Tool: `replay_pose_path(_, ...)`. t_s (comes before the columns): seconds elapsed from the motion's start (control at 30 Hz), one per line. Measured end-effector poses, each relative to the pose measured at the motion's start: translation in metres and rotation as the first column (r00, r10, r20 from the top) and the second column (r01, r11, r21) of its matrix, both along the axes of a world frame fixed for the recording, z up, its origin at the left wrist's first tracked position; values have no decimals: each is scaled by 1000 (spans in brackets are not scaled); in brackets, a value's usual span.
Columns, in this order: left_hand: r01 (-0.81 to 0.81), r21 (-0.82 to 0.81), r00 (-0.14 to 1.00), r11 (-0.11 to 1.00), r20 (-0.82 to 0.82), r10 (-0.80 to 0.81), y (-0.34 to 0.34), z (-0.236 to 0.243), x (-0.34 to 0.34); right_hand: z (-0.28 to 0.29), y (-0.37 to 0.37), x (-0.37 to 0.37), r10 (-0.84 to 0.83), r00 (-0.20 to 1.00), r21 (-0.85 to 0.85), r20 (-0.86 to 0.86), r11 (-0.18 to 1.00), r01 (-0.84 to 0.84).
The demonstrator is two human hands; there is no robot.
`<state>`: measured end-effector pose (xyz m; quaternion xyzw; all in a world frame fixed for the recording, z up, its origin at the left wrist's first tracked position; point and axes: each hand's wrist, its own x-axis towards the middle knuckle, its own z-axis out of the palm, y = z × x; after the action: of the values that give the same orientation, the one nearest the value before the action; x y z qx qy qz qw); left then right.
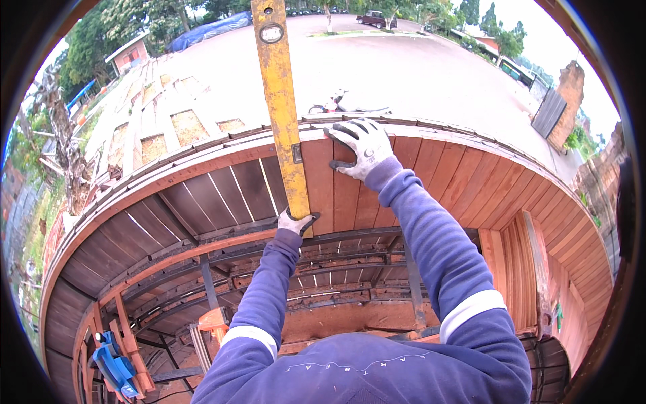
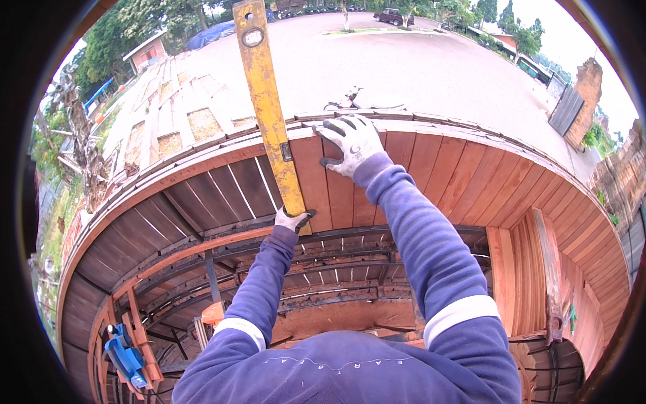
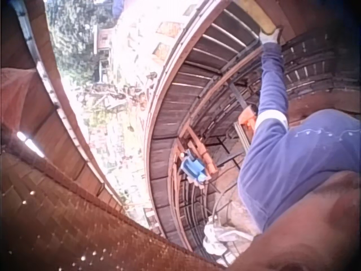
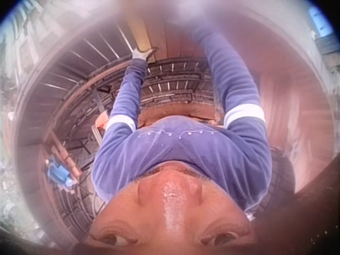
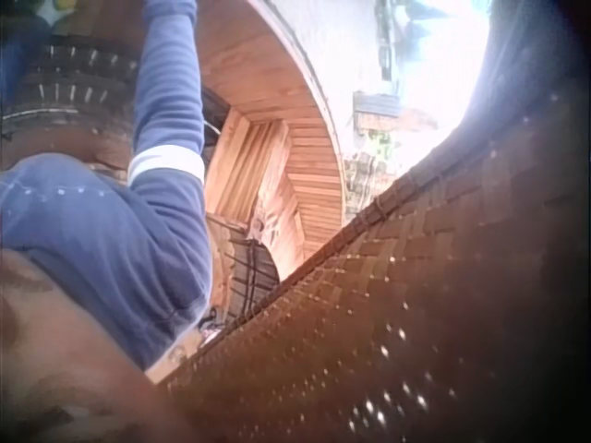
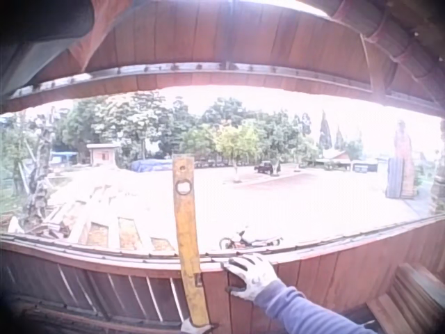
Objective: The person installs wooden planks onto a curved wooden structure. They use a yellow spirit level to check alignment and a nail gun to secure the planks in place.
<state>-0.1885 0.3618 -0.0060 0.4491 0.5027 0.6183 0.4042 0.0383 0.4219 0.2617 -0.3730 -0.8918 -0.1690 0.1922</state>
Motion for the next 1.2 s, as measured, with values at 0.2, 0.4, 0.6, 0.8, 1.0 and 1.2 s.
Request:
replay_pose_path(0.2, -11, -75, 996, 997, -85, 4, -3, 0, -9, -3, 3, -2, 53, 998, 18, -35, 998, -52)
replay_pose_path(0.4, -115, -73, 976, 991, -196, 98, -5, 18, 8, -9, 8, 3, 82, 991, 75, -104, 994, -74)
replay_pose_path(0.6, -128, -78, 966, 989, -236, 106, -13, 33, 12, -7, 6, 2, 65, 996, 40, -68, 997, -63)
replay_pose_path(0.8, -66, -40, 996, 997, -64, 63, -11, 26, 5, -6, 6, 1, 68, 996, 19, -55, 998, -67)
replay_pose_path(1.0, -102, -87, 977, 991, -196, 83, -10, 29, 10, -5, 7, 3, 66, 996, 6, -55, 998, -66)
replay_pose_path(1.2, 20, -110, 1000, 994, 11, -19, -12, 23, 0, -13, 11, 1, 105, 986, 71, -130, 993, -96)
